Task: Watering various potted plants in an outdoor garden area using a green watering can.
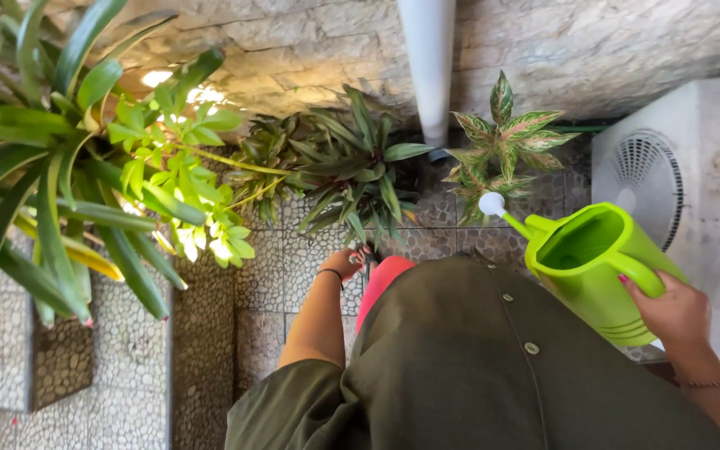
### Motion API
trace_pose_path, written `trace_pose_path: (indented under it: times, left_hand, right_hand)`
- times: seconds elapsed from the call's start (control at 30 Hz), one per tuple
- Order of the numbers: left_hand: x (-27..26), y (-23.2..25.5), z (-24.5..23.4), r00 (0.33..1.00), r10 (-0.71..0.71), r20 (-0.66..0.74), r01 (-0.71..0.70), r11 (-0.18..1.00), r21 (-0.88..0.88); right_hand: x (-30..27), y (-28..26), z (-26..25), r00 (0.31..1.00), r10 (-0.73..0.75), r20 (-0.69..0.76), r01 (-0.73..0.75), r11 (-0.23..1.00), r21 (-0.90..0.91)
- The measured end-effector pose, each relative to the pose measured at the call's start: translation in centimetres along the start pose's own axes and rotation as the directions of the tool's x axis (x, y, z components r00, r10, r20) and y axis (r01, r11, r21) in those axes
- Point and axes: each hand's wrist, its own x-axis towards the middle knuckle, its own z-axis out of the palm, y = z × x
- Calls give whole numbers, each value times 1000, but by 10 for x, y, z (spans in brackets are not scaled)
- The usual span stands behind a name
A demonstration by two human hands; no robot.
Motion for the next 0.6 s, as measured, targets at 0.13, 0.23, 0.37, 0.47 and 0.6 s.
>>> trace_pose_path:
  times: [0.13,0.23,0.37,0.47,0.6]
  left_hand:
    - [-26,-24,21,998,-56,14,57,996,-71]
    - [-41,-35,26,994,-84,66,88,993,-72]
    - [-38,-50,26,998,-38,44,44,988,-150]
    - [-47,-58,16,1000,15,-6,-16,972,-236]
    - [-95,-62,-12,996,65,-52,-79,940,-331]
  right_hand:
    - [11,-14,2,958,-186,-216,228,955,190]
    - [23,-24,3,943,-178,-280,277,886,372]
    - [32,-59,-2,926,-269,-266,340,899,275]
    - [24,-108,-6,948,-275,-161,308,920,243]
    - [-4,-185,-4,944,-329,-36,326,908,263]
